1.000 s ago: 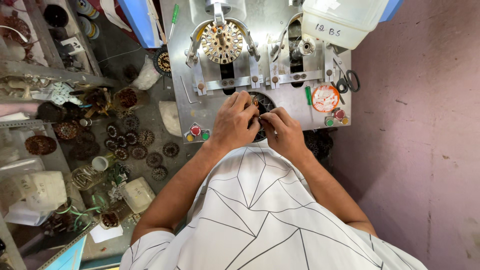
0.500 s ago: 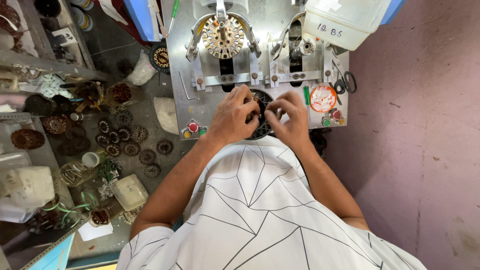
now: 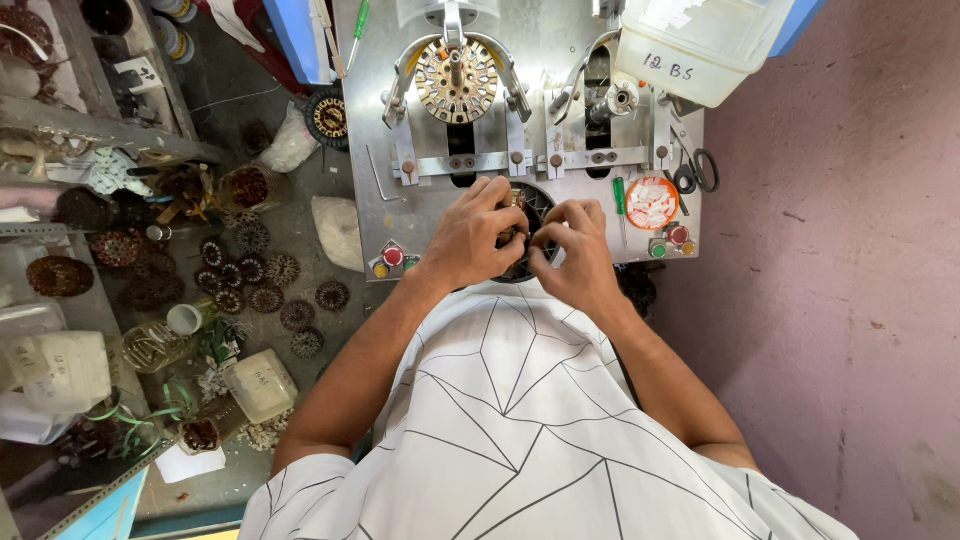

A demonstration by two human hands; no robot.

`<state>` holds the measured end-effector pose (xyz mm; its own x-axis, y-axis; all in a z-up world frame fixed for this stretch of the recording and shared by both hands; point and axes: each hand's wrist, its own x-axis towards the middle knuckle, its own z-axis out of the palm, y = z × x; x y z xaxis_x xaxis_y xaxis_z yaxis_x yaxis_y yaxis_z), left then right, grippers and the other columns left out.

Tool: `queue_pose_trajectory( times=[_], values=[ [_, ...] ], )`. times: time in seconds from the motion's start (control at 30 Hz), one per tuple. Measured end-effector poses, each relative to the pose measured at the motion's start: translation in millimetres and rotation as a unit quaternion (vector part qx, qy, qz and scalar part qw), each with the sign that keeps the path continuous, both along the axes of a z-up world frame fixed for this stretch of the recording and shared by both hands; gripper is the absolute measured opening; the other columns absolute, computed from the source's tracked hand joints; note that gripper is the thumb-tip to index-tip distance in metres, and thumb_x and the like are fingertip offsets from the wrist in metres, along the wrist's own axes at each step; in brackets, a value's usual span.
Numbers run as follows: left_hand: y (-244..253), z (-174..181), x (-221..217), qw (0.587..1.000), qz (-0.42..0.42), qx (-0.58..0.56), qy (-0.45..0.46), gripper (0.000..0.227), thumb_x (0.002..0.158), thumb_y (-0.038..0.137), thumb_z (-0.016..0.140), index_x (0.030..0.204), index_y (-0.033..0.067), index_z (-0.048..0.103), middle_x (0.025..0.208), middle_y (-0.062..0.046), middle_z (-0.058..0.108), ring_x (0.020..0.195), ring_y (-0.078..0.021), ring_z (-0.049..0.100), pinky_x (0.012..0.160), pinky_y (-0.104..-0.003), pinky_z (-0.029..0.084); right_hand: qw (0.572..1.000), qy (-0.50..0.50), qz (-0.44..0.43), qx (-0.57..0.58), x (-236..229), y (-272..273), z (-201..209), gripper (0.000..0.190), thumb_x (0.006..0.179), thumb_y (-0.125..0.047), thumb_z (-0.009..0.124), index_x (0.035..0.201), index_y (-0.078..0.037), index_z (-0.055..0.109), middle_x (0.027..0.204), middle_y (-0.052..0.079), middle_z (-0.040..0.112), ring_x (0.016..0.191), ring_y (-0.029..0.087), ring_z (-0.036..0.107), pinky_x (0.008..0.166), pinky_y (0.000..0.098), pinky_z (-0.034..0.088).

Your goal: The person assembles a motor component by inserting small white pieces into a circular metal rotor using a tool. They then place the rotor into a machine, adjust it, and later work on a copper-wound stator, using scissors and a screwdriver to trim and secure wires.

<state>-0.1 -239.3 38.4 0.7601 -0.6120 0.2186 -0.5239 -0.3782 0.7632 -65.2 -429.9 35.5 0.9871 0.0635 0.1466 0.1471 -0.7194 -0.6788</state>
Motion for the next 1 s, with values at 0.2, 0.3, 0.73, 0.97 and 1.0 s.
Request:
queue_pose_trajectory(
  times=[0.2, 0.3, 0.73, 0.97, 1.0],
  values=[
    [-1, -2, -4, 1.000, -0.008, 0.008, 0.010, 0.010, 0.079, 0.013, 0.074, 0.085, 0.0051, 0.073, 0.094, -0.007, 0.054, 0.097, -0.0263, 0.054, 0.084, -0.040, 0.050, 0.999, 0.000, -0.040, 0.005, -5, -2, 2, 0.008, 0.079, -0.007, 0.078, 0.085, -0.005, 0.074, 0.101, 0.008, 0.060, 0.104, 0.030, 0.050, 0.092, 0.0405, 0.043],
    [0, 0, 3, 1.000, -0.005, 0.014, 0.003, 0.011, 0.078, 0.014, 0.074, 0.085, 0.0053, 0.074, 0.094, -0.006, 0.054, 0.097, -0.0257, 0.054, 0.085, -0.040, 0.050, 1.000, 0.009, 0.008, 0.009, 4, -1, 2, 0.008, 0.076, -0.006, 0.076, 0.082, -0.005, 0.072, 0.099, 0.008, 0.060, 0.103, 0.030, 0.051, 0.092, 0.0406, 0.044],
    [0, -4, -3, 1.000, -0.008, 0.011, 0.002, 0.011, 0.078, 0.014, 0.074, 0.085, 0.0049, 0.073, 0.095, -0.007, 0.054, 0.097, -0.0264, 0.053, 0.084, -0.040, 0.049, 0.999, 0.024, -0.013, 0.025, -3, -3, 1, 0.007, 0.078, -0.007, 0.076, 0.084, -0.005, 0.073, 0.100, 0.007, 0.061, 0.105, 0.030, 0.051, 0.092, 0.0409, 0.045],
    [0, -1, -1, 1.000, -0.012, 0.014, 0.011, 0.010, 0.077, 0.012, 0.074, 0.084, 0.0051, 0.073, 0.094, -0.007, 0.054, 0.097, -0.0264, 0.054, 0.084, -0.040, 0.049, 0.999, 0.029, 0.046, -0.002, 4, 0, 5, 0.012, 0.070, -0.008, 0.077, 0.081, -0.004, 0.074, 0.097, 0.007, 0.062, 0.103, 0.031, 0.050, 0.092, 0.0421, 0.045],
    [0, -2, -4, 1.000, -0.012, 0.010, 0.011, 0.010, 0.078, 0.013, 0.074, 0.084, 0.0052, 0.073, 0.094, -0.007, 0.054, 0.097, -0.0265, 0.054, 0.084, -0.040, 0.049, 1.000, 0.022, 0.015, 0.003, 0, -1, 4, 0.010, 0.073, -0.007, 0.077, 0.083, -0.005, 0.074, 0.098, 0.007, 0.061, 0.104, 0.030, 0.050, 0.092, 0.0416, 0.045]
  ],
)
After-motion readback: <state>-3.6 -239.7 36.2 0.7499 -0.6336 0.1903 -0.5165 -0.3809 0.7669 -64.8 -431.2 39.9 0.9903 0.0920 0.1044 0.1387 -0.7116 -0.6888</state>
